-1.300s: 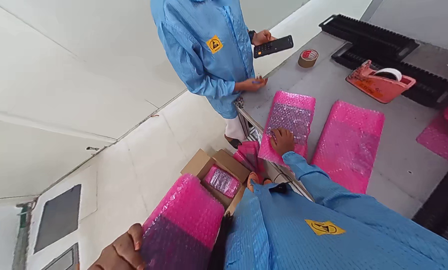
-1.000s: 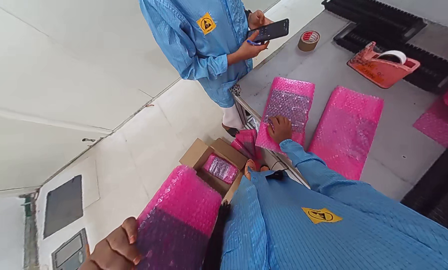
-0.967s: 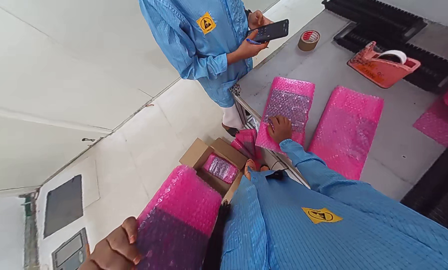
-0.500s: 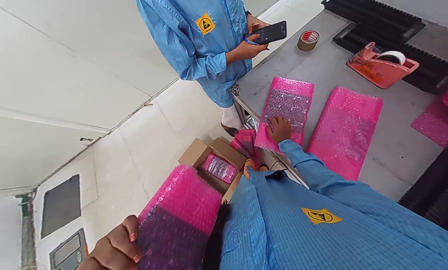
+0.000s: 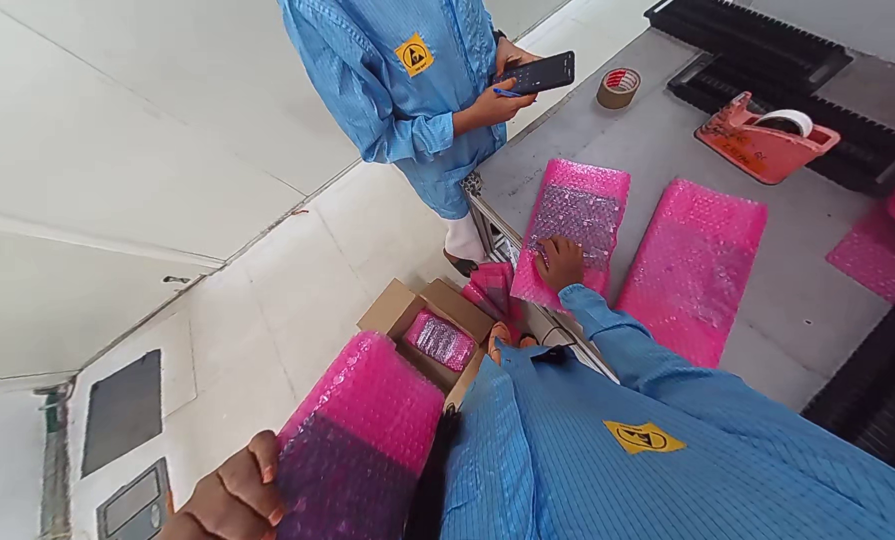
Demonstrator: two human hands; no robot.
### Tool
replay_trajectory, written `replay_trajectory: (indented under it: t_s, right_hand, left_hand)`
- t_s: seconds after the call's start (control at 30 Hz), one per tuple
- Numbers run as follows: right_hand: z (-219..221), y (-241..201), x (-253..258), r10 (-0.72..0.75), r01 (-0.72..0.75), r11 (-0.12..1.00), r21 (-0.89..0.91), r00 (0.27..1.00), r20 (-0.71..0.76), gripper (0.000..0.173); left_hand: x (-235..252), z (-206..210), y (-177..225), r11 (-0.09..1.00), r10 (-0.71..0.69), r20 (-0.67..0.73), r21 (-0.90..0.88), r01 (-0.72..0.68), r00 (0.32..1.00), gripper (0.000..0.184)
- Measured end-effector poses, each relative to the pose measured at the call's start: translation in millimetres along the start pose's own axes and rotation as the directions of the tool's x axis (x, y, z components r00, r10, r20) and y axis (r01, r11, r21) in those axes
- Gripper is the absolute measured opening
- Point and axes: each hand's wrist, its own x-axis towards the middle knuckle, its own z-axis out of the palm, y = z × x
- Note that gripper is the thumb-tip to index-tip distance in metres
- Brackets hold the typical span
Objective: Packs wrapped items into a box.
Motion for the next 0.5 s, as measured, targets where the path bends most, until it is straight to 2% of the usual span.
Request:
replay_trajectory:
  t_s: [0.5]
  right_hand:
    - [2.9,1.3,-0.2,0.004,-0.004,1.0,-0.013,1.0,-0.001,0.039]
  left_hand:
    - [7.6,1.3,0.5,0.999,0.038,0.034,0.002,-0.038,0.999,0.073]
